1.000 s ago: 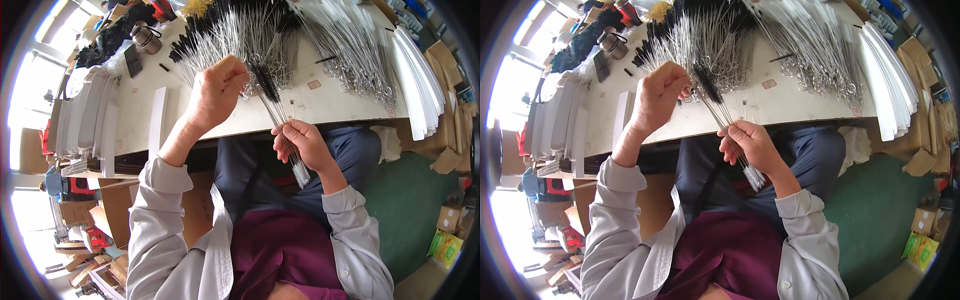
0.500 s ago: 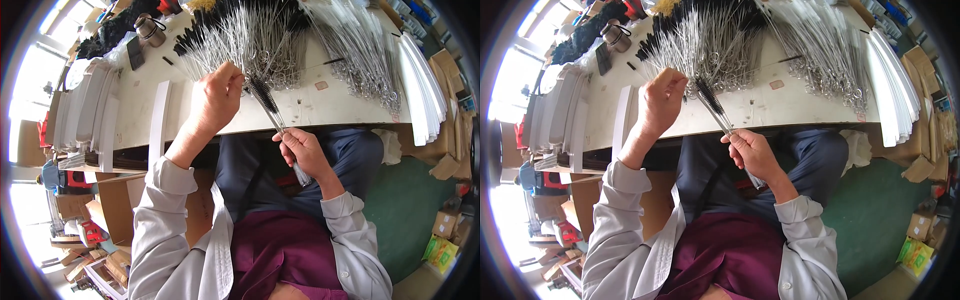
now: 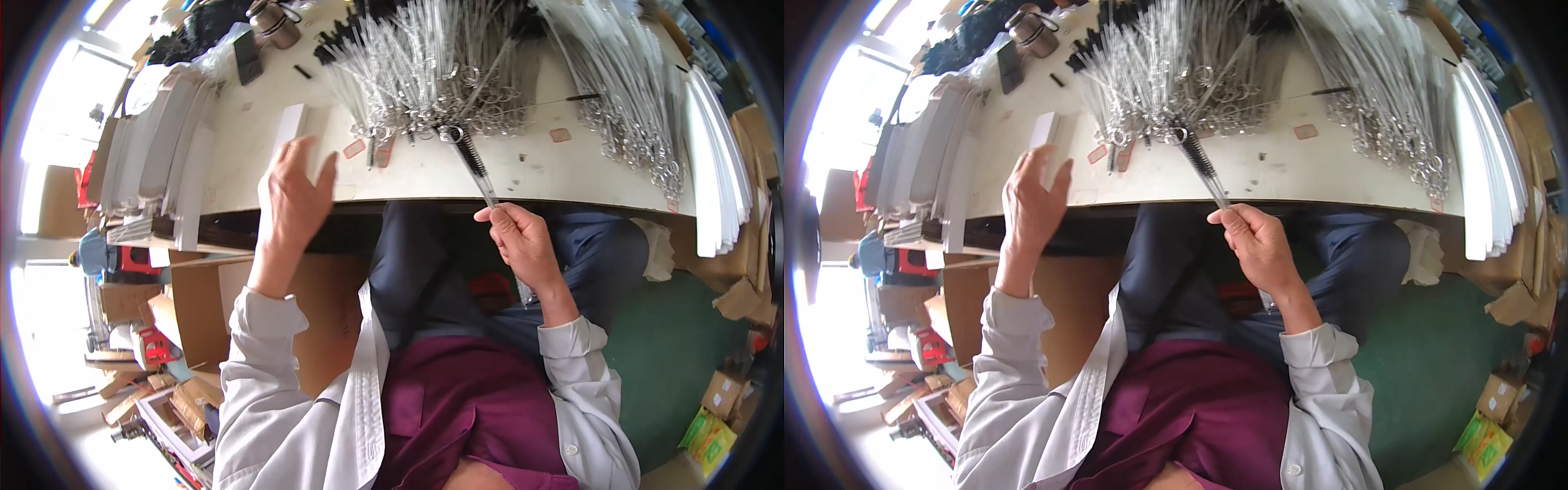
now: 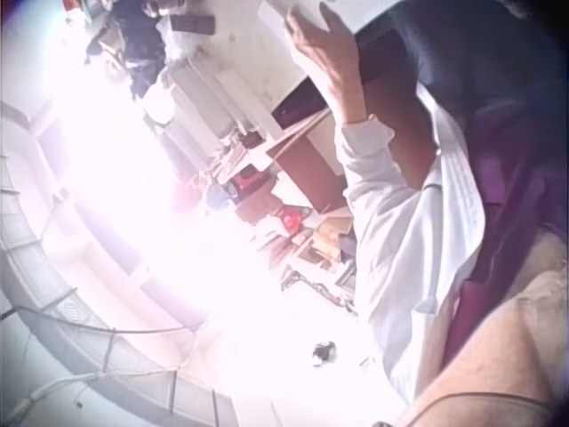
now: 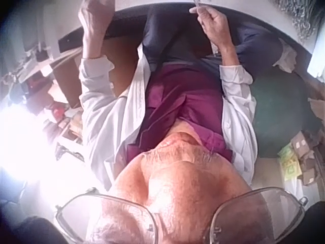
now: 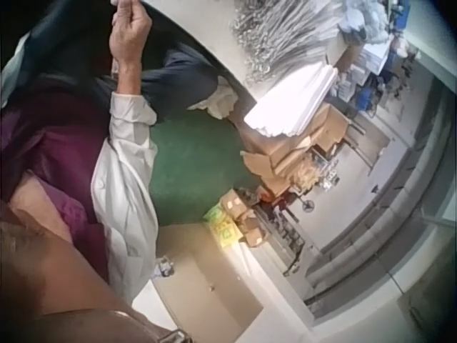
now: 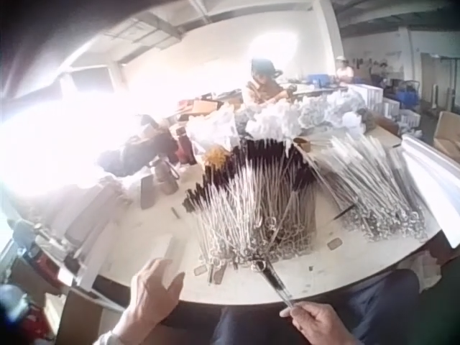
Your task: Packing small wire-handled cleaning brushes into white cardboard boxes.
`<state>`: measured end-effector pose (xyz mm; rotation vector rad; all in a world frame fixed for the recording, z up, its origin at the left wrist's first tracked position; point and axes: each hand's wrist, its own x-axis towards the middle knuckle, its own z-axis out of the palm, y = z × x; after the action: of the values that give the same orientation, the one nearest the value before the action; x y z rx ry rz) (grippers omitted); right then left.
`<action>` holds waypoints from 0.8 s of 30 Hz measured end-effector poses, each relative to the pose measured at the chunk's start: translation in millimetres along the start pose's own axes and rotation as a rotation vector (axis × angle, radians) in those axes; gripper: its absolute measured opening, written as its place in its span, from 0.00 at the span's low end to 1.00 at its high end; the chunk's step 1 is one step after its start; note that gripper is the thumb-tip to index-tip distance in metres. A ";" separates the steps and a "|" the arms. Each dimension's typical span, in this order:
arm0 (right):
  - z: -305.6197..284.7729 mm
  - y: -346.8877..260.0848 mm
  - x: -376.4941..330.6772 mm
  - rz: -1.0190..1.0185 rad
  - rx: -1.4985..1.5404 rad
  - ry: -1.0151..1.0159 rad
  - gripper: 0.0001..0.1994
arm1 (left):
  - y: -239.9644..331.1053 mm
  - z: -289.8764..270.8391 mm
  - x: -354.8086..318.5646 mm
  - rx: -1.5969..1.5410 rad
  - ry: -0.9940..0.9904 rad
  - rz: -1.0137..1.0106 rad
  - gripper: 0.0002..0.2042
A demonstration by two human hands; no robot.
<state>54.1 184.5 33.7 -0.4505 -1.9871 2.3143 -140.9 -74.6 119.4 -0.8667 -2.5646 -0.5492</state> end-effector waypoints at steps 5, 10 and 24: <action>1.8 2.9 -2.2 0.001 0.024 -0.014 0.17 | -77.9 -4.1 -14.8 0.444 -0.260 -0.346 0.31; 2.0 1.3 -4.3 0.037 0.009 -0.027 0.17 | -100.5 7.0 -14.8 0.387 -0.417 -0.466 0.30; 19.5 2.3 -10.6 -0.014 -0.130 -0.113 0.17 | -97.3 -9.8 -4.7 -1.503 -0.029 -0.912 0.28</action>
<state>59.5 163.0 35.9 -0.3181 -2.1940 2.2594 -197.1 -153.0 102.3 0.1449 -2.0484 -2.8190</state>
